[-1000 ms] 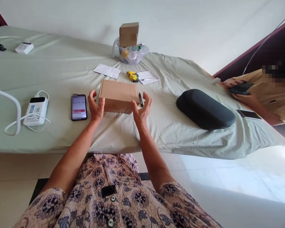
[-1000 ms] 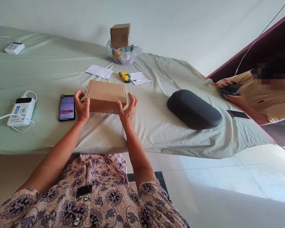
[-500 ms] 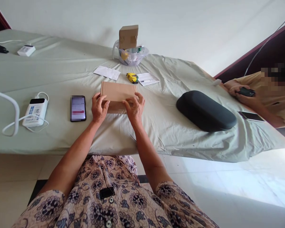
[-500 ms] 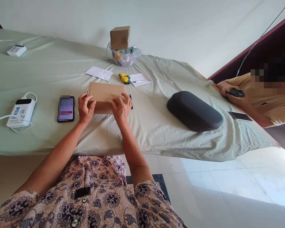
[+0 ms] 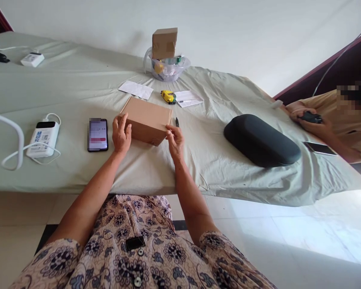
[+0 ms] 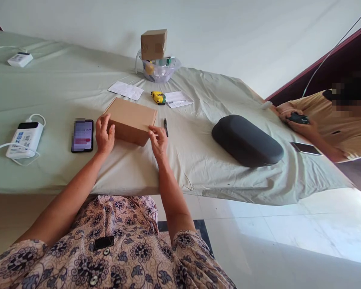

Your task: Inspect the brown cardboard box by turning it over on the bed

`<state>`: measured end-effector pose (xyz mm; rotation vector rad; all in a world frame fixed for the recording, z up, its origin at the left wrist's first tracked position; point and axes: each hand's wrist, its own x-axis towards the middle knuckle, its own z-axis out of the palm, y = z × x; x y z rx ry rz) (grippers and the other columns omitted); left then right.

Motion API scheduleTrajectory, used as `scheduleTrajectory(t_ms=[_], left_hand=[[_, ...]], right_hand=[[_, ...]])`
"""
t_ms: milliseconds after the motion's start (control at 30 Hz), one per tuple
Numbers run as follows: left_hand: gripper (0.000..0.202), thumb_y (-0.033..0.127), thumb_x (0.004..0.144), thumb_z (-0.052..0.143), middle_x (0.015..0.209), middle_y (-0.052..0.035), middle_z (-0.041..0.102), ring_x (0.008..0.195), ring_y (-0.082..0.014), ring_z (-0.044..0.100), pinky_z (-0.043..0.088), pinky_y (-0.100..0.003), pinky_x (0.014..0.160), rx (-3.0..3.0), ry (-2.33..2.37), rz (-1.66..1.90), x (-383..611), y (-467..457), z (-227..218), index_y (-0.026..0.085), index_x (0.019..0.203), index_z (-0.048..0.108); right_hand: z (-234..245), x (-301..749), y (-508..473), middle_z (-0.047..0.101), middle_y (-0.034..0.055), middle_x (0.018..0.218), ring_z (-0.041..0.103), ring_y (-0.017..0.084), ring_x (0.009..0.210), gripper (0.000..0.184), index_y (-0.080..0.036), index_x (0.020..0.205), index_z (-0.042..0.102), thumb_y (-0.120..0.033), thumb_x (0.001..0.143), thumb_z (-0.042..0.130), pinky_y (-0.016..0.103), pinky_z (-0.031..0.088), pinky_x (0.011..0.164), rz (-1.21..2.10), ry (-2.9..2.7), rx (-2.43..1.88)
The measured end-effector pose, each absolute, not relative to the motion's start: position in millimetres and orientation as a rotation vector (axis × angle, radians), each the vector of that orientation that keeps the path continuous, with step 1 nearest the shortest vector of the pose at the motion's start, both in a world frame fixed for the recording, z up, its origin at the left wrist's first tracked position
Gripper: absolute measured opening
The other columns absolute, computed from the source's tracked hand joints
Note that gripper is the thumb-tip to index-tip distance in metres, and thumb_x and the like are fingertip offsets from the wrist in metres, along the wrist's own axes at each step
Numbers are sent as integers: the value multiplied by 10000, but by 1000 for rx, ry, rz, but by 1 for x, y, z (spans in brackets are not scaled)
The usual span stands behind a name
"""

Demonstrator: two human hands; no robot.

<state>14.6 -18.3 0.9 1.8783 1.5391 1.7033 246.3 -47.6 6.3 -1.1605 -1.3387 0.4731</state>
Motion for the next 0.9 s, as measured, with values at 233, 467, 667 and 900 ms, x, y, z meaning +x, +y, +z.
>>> scheduleTrajectory(t_ms=[233,467,667,900], left_hand=[[671,637,959,428,1671,-167,275,1571,-354,236,198,-567,1268,1941,1496,1568,18,-20,-4,216,1472,525],[812,807,836,489,1679,-184,210,1570,-380,221,247,-563,1248,2144,1281,1489,31,-29,-2,208,1373,599],[827,780,788,602,1671,-224,195,1553,-415,252,339,-563,1206,2189,1321,1482,34,-28,-3,190,1366,568],[674,698,918,483,1677,-177,237,1551,-348,294,350,-527,1218,2260,1271,1436,28,-27,-2,222,1394,515]], right_hand=[[-1,204,-57,678,32,908,648,146,781,505,-287,1251,670,-639,911,543,299,587,703,603,-1569,-991],[2,199,-53,739,41,832,662,173,733,422,-264,1090,760,-598,905,580,347,580,733,439,-1522,-1127],[4,206,-48,793,49,946,723,189,805,400,-266,1091,777,-574,897,612,366,602,841,416,-1521,-1135],[-4,232,-31,795,70,1060,725,196,860,471,-243,1141,766,-603,871,628,366,595,865,359,-1402,-1189]])
